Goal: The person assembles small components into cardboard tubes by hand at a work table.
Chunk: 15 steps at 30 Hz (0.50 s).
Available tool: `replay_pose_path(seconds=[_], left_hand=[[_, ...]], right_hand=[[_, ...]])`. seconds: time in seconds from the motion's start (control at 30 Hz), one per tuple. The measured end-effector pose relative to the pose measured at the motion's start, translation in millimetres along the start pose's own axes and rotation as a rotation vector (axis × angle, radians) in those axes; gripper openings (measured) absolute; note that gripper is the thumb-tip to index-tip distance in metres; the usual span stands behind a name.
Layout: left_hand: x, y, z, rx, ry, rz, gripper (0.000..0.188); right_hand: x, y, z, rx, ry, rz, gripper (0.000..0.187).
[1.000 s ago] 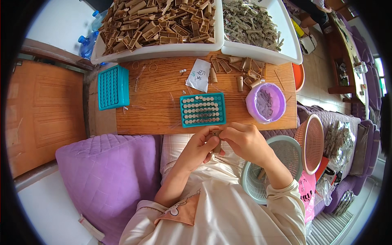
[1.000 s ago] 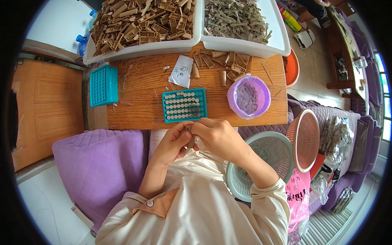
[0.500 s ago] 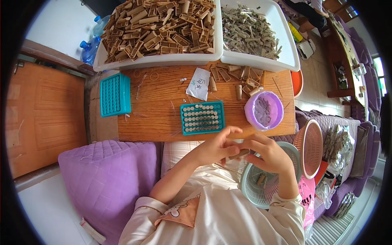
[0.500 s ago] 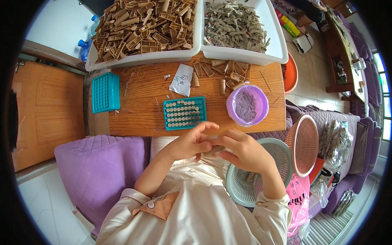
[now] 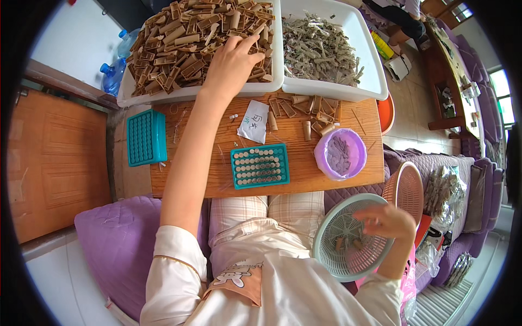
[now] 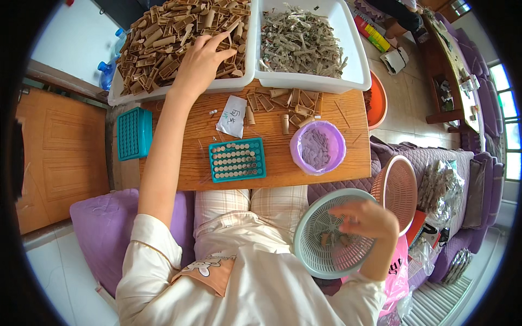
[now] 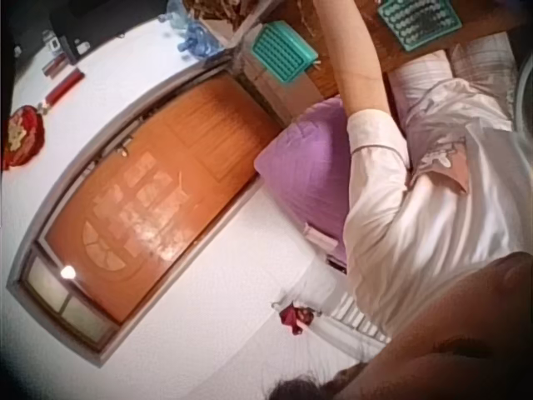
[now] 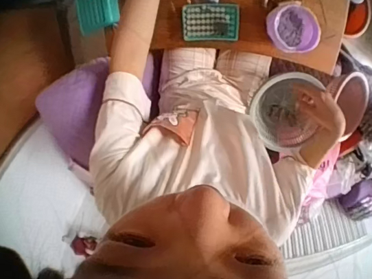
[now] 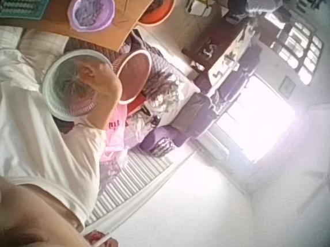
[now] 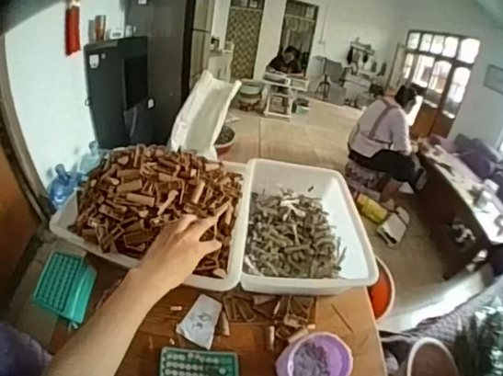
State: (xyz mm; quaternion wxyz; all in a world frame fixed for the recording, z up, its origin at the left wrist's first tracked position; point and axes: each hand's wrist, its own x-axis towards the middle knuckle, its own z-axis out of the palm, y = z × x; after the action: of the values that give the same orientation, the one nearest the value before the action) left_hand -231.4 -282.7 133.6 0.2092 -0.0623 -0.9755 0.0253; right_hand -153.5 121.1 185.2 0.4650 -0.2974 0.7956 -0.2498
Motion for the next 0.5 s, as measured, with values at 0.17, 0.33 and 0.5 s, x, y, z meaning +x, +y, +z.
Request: replay_pose_path(seconds=[0.17,0.33,0.5], left_hand=[[5.2,-13.3,10.7,0.003,0.122,0.073,0.013],[17.1,-13.4,13.6,-0.015,0.109,0.143,0.008],[9.2,-26.9,-4.7,-0.204,0.087,0.039,0.009]], right_hand=[[110.2,-55.3,-77.0,-0.105,0.549,-0.227,0.014],[274.6,-26.5,-140.6,-0.545,0.631,-0.260,0.023],[316.3,-49.6,-129.7,-0.755,0.556,-0.136,0.026]])
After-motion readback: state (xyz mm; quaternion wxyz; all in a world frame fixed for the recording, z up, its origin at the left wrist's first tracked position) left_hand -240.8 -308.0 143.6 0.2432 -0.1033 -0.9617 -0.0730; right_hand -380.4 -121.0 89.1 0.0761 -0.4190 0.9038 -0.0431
